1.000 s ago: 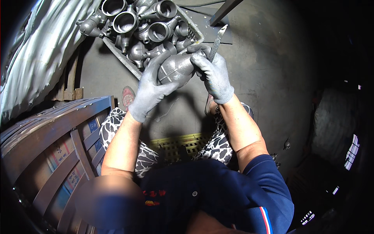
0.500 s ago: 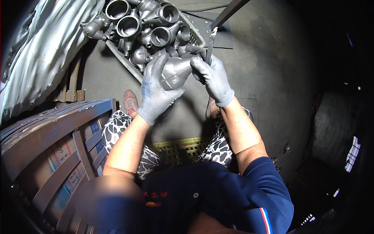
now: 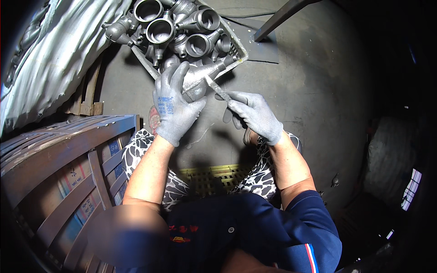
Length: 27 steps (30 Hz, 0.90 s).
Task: The person takes metal pipe fittings from a crate, scrapes the seams and edges of each piece with a small metal file, and places the finished fittings aside.
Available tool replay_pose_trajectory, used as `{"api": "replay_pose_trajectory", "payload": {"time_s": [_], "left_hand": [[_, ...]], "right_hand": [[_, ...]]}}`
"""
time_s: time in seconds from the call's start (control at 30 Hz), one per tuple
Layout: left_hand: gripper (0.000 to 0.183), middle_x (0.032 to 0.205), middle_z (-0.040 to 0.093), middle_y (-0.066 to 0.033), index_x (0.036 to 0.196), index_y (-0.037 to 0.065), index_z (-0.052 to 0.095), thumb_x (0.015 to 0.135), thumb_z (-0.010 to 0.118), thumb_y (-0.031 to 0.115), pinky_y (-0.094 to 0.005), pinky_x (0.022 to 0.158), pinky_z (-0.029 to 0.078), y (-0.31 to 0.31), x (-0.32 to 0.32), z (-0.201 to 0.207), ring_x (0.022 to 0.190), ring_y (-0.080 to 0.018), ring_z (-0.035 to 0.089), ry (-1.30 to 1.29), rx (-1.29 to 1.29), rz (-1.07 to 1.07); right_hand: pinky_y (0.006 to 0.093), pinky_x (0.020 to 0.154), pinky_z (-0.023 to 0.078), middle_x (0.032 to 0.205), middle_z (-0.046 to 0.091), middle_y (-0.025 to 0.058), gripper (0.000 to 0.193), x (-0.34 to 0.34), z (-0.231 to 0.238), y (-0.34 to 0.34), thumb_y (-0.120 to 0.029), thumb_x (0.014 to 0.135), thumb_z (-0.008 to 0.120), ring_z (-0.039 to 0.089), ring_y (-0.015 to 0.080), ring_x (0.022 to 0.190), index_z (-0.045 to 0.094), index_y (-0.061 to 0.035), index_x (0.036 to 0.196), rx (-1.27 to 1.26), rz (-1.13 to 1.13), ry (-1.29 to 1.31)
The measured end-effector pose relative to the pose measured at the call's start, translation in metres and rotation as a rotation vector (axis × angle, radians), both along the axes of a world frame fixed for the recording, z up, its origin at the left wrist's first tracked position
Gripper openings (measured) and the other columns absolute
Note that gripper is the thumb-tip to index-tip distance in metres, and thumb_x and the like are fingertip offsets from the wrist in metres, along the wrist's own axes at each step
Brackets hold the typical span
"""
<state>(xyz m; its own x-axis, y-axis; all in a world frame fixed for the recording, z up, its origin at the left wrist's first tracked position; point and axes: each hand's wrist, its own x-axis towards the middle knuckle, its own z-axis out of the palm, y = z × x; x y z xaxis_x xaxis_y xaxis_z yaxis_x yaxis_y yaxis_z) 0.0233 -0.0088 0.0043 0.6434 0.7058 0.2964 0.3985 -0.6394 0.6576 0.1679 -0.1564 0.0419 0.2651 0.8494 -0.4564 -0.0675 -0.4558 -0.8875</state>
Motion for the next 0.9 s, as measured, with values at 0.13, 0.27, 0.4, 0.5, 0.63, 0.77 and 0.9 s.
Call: {"api": "replay_pose_trajectory", "payload": {"time_s": [0.13, 0.27, 0.4, 0.5, 0.63, 0.77, 0.9], "left_hand": [[0.075, 0.122, 0.051, -0.0170, 0.126, 0.007, 0.050, 0.057, 0.076, 0.018, -0.0437, 0.097, 0.039, 0.001, -0.002, 0.001, 0.114, -0.0339, 0.048, 0.017, 0.023, -0.005], [0.075, 0.123, 0.050, -0.0164, 0.127, 0.007, 0.050, 0.058, 0.077, 0.019, -0.0438, 0.098, 0.038, 0.002, -0.003, -0.001, 0.114, -0.0339, 0.048, 0.001, 0.040, -0.006], [0.075, 0.124, 0.050, -0.0163, 0.127, 0.008, 0.050, 0.058, 0.077, 0.020, -0.0438, 0.099, 0.037, 0.001, -0.004, 0.002, 0.115, -0.0337, 0.047, 0.019, 0.032, -0.002], [0.076, 0.124, 0.049, -0.0160, 0.128, 0.009, 0.050, 0.058, 0.077, 0.020, -0.0440, 0.099, 0.037, 0.001, -0.005, 0.000, 0.116, -0.0336, 0.046, 0.016, 0.043, 0.003], [0.076, 0.124, 0.049, -0.0157, 0.128, 0.009, 0.050, 0.058, 0.076, 0.020, -0.0440, 0.099, 0.037, 0.001, -0.006, 0.003, 0.115, -0.0336, 0.046, 0.049, 0.048, -0.001], [0.077, 0.123, 0.050, -0.0156, 0.129, 0.010, 0.049, 0.058, 0.077, 0.020, -0.0440, 0.098, 0.037, 0.000, -0.007, 0.004, 0.115, -0.0337, 0.047, 0.078, 0.065, 0.006], [0.077, 0.123, 0.050, -0.0160, 0.129, 0.010, 0.049, 0.057, 0.077, 0.021, -0.0441, 0.097, 0.038, 0.002, -0.009, 0.001, 0.113, -0.0340, 0.047, 0.079, 0.012, 0.030]], "right_hand": [[0.0200, 0.047, 0.039, 0.068, 0.059, 0.0020, 0.033, -0.001, 0.006, 0.003, -0.019, 0.095, 0.050, 0.047, 0.0047, 0.049, 0.058, -0.0023, 0.122, -0.062, 0.024, 0.018], [0.0215, 0.045, 0.040, 0.062, 0.051, -0.0018, 0.031, 0.001, 0.004, 0.004, -0.016, 0.094, 0.049, 0.048, 0.0050, 0.047, 0.061, -0.0027, 0.118, -0.064, 0.070, 0.068], [0.0218, 0.044, 0.039, 0.062, 0.053, -0.0014, 0.031, 0.003, -0.006, 0.004, -0.017, 0.093, 0.049, 0.049, 0.0051, 0.046, 0.060, -0.0029, 0.119, -0.080, 0.065, 0.127], [0.0202, 0.045, 0.036, 0.066, 0.058, 0.0035, 0.038, 0.000, -0.002, 0.007, -0.018, 0.094, 0.049, 0.045, 0.0053, 0.046, 0.053, 0.0006, 0.126, -0.096, 0.024, 0.157], [0.0230, 0.045, 0.042, 0.065, 0.058, 0.0014, 0.036, 0.000, -0.001, 0.009, -0.018, 0.093, 0.049, 0.050, 0.0066, 0.047, 0.057, -0.0024, 0.124, -0.066, 0.009, 0.086], [0.0252, 0.050, 0.045, 0.072, 0.061, 0.0047, 0.038, 0.004, -0.005, 0.006, -0.017, 0.092, 0.051, 0.055, 0.0088, 0.053, 0.054, -0.0045, 0.128, -0.071, -0.016, -0.082], [0.0345, 0.071, 0.052, 0.093, 0.067, 0.0158, 0.038, -0.004, 0.001, 0.007, -0.010, 0.089, 0.052, 0.066, 0.0272, 0.079, 0.055, -0.0070, 0.127, 0.098, 0.065, -0.461]]}}
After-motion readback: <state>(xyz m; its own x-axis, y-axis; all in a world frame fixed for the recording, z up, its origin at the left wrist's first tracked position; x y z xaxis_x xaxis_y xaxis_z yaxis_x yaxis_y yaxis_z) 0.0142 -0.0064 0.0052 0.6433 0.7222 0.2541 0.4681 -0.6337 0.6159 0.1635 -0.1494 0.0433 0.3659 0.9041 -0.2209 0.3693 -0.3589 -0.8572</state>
